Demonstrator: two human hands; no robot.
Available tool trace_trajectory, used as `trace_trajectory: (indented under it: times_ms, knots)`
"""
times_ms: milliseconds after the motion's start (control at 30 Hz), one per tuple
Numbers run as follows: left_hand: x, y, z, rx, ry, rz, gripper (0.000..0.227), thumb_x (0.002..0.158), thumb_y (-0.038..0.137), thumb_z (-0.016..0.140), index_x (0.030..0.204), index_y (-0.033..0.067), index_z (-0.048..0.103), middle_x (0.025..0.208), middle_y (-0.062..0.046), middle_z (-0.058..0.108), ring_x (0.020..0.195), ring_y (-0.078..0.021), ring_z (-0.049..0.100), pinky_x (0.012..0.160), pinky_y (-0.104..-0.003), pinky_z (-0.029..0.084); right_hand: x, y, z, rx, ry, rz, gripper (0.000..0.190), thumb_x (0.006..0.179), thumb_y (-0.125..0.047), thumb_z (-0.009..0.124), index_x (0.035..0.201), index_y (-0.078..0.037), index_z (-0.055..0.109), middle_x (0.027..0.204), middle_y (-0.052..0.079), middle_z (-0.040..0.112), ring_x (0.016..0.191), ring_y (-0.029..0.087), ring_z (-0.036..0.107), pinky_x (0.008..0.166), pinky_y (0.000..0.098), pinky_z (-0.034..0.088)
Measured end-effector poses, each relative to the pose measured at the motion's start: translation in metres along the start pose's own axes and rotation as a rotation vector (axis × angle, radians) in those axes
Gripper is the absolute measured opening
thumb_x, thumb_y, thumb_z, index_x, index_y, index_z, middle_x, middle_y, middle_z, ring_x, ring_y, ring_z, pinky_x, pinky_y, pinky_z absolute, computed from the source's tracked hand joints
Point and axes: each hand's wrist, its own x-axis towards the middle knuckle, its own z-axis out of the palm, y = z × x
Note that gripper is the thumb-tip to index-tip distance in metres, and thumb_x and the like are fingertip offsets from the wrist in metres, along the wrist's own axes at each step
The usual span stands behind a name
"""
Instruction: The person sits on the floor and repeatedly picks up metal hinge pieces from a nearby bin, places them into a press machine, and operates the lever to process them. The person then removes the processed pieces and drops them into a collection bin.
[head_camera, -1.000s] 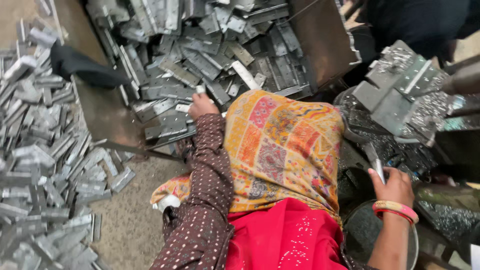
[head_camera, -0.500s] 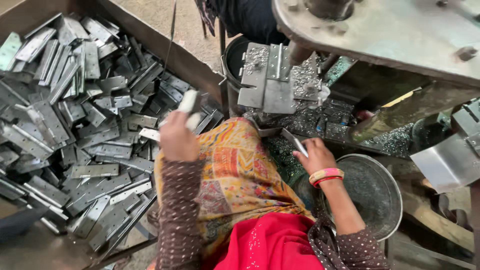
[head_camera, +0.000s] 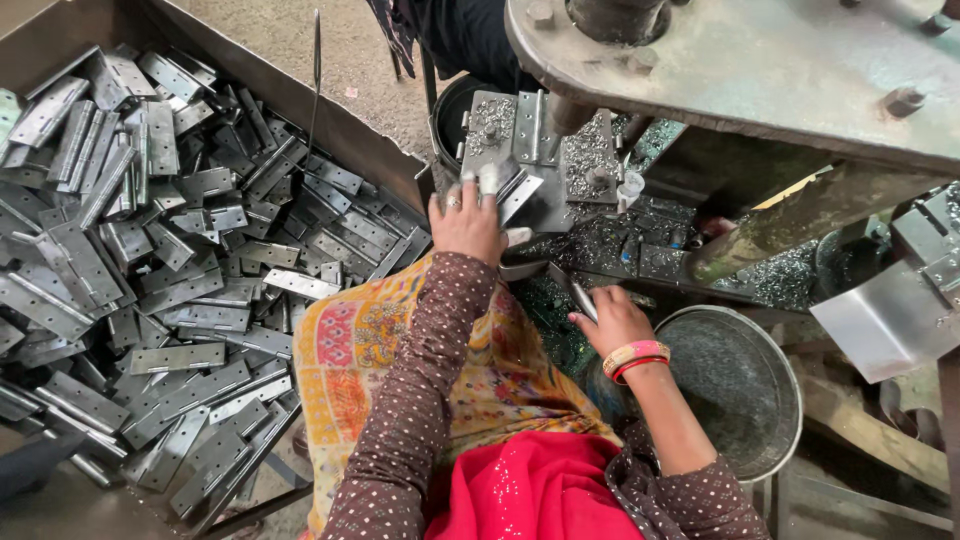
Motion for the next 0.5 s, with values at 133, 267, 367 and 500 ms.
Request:
trace_trajectory:
  times_ms: [133, 267, 367, 500]
  knots:
    - [-0.001, -0.005, -0.011, -0.015, -0.157, 0.006, 0.065, 0.086, 0.056, 0.065, 0.128, 0.0065, 0.061, 0.156, -0.011, 0.034, 0.149, -0.0315, 0.025, 0.119, -0.058, 0.012, 0.002, 0.0, -0.003, -0.016, -0.048, 0.013, 0.052, 0.087, -0.047, 0.069, 0.118, -0.006, 0.059, 0.111, 0.021, 0.066, 0.1, 0.042, 0.067, 0.084, 0.0513, 0.054]
    - [-0.022, 0.012, -0.006, -0.009, -0.049, 0.092, 0.066, 0.085, 0.059, 0.057, 0.127, 0.0078, 0.064, 0.154, -0.013, 0.037, 0.147, -0.0313, 0.027, 0.118, -0.058, 0.009, 0.01, -0.002, -0.008, -0.071, -0.334, 0.109, 0.061, 0.089, -0.054, 0.066, 0.118, -0.003, 0.05, 0.095, 0.024, 0.073, 0.092, 0.043, 0.07, 0.081, 0.0516, 0.056]
    - [-0.029, 0.035, 0.009, -0.052, -0.169, 0.101, 0.06, 0.099, 0.06, 0.047, 0.12, 0.0081, 0.069, 0.158, -0.011, 0.04, 0.152, -0.0284, 0.027, 0.125, -0.057, 0.006, 0.022, 0.0, -0.016, -0.077, -0.363, 0.069, 0.06, 0.088, -0.053, 0.067, 0.115, -0.002, 0.05, 0.092, 0.025, 0.072, 0.089, 0.044, 0.071, 0.079, 0.0528, 0.055]
    - [-0.001, 0.043, 0.023, -0.107, -0.111, 0.09, 0.047, 0.101, 0.047, 0.048, 0.116, 0.0087, 0.071, 0.155, -0.01, 0.044, 0.148, -0.0277, 0.032, 0.125, -0.058, 0.005, 0.028, 0.001, -0.016, -0.135, -0.281, -0.005, 0.06, 0.088, -0.055, 0.067, 0.112, -0.002, 0.052, 0.092, 0.026, 0.072, 0.09, 0.046, 0.07, 0.079, 0.0527, 0.055]
